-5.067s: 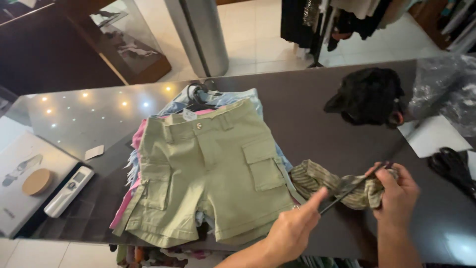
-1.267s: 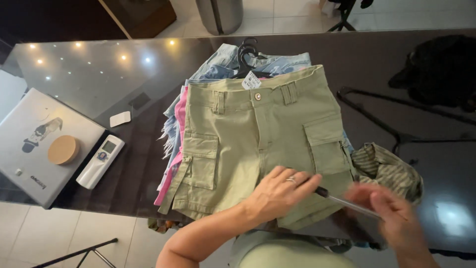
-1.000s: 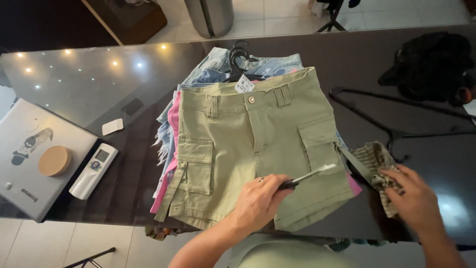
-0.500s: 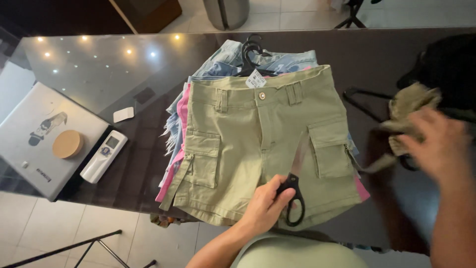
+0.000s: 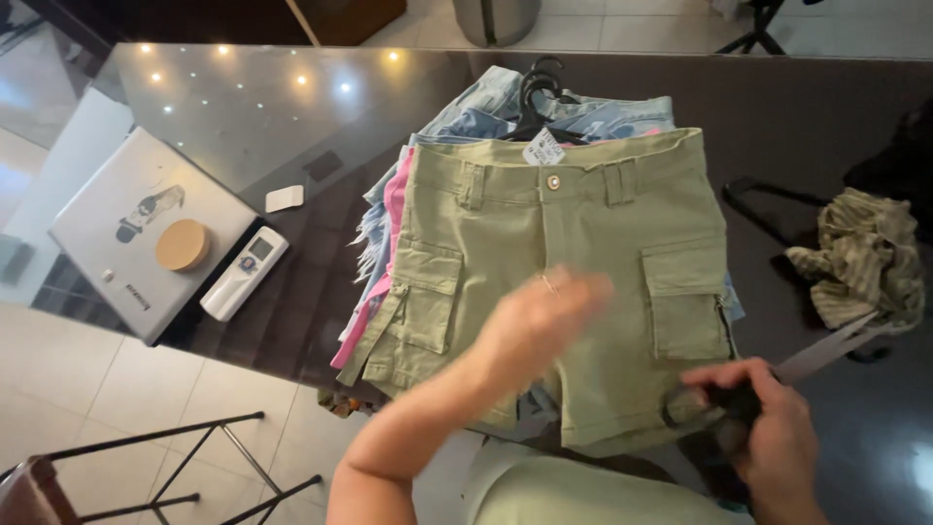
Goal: Removing a hanger from shorts and trimming tags or loose threads with scissors
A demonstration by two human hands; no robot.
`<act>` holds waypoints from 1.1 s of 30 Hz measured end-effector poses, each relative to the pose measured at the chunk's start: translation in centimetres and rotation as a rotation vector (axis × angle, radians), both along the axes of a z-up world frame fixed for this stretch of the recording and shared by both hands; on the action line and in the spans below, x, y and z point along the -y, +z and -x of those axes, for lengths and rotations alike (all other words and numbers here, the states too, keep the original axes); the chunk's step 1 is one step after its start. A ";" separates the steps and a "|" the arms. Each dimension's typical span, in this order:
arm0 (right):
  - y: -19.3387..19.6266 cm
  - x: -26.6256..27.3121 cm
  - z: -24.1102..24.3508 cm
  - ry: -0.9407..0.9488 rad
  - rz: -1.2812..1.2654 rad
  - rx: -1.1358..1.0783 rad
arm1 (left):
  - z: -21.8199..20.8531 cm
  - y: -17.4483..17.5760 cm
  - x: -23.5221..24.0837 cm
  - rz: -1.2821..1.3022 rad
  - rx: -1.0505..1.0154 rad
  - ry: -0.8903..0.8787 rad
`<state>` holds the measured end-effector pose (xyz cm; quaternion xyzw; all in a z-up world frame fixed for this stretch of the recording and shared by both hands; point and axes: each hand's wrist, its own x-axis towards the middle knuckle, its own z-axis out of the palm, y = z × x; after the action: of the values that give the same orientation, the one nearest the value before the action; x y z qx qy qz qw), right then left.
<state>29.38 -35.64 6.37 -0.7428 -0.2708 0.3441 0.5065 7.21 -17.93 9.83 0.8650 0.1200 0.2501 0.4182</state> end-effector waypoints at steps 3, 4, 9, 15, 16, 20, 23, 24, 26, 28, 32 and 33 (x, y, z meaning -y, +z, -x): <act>-3.4 1.9 -1.3 -0.112 0.036 -0.267 | -0.7 -0.3 -6.0 -0.632 0.143 0.439; -3.9 2.5 -1.1 -0.077 0.008 -0.405 | -0.7 -0.5 -7.3 -0.552 0.058 0.527; -11.5 4.3 -4.1 0.097 -0.400 -0.989 | -1.0 -2.5 -10.3 -0.565 0.003 0.663; -2.4 1.0 -1.2 0.557 -0.583 -1.482 | -0.6 -2.3 -10.5 -0.712 -0.036 0.675; -2.8 1.0 -1.0 0.604 -0.559 -1.273 | -0.6 -2.0 -10.4 -0.789 -0.037 0.697; -3.6 -0.6 -0.3 0.455 -0.223 -0.672 | -0.9 -1.6 -10.9 -1.087 -0.013 0.807; -4.1 -2.7 -0.2 0.417 -0.209 -0.626 | -0.8 -1.9 -11.1 -0.842 0.011 0.721; -3.6 -3.5 0.1 0.417 -0.210 -0.626 | -0.8 -2.3 -11.2 -0.843 0.011 0.721; -2.6 -5.0 0.6 0.522 -0.222 -0.786 | -0.8 -3.0 -11.3 -0.733 -0.043 0.727; -1.8 -6.5 1.4 0.514 -0.190 -0.700 | -0.8 -2.7 -11.2 -0.710 -0.050 0.709; -0.8 -8.7 2.3 0.455 -0.129 -0.626 | -0.9 -1.6 -10.8 -0.712 -0.035 0.676; -1.9 -9.1 2.2 0.457 -0.129 -0.625 | -0.9 -1.9 -11.0 -0.712 -0.034 0.678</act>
<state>27.18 -26.57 4.44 -0.4897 -0.2829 0.6398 0.5205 8.11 -6.91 7.89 0.8704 0.3085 0.3835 -0.0103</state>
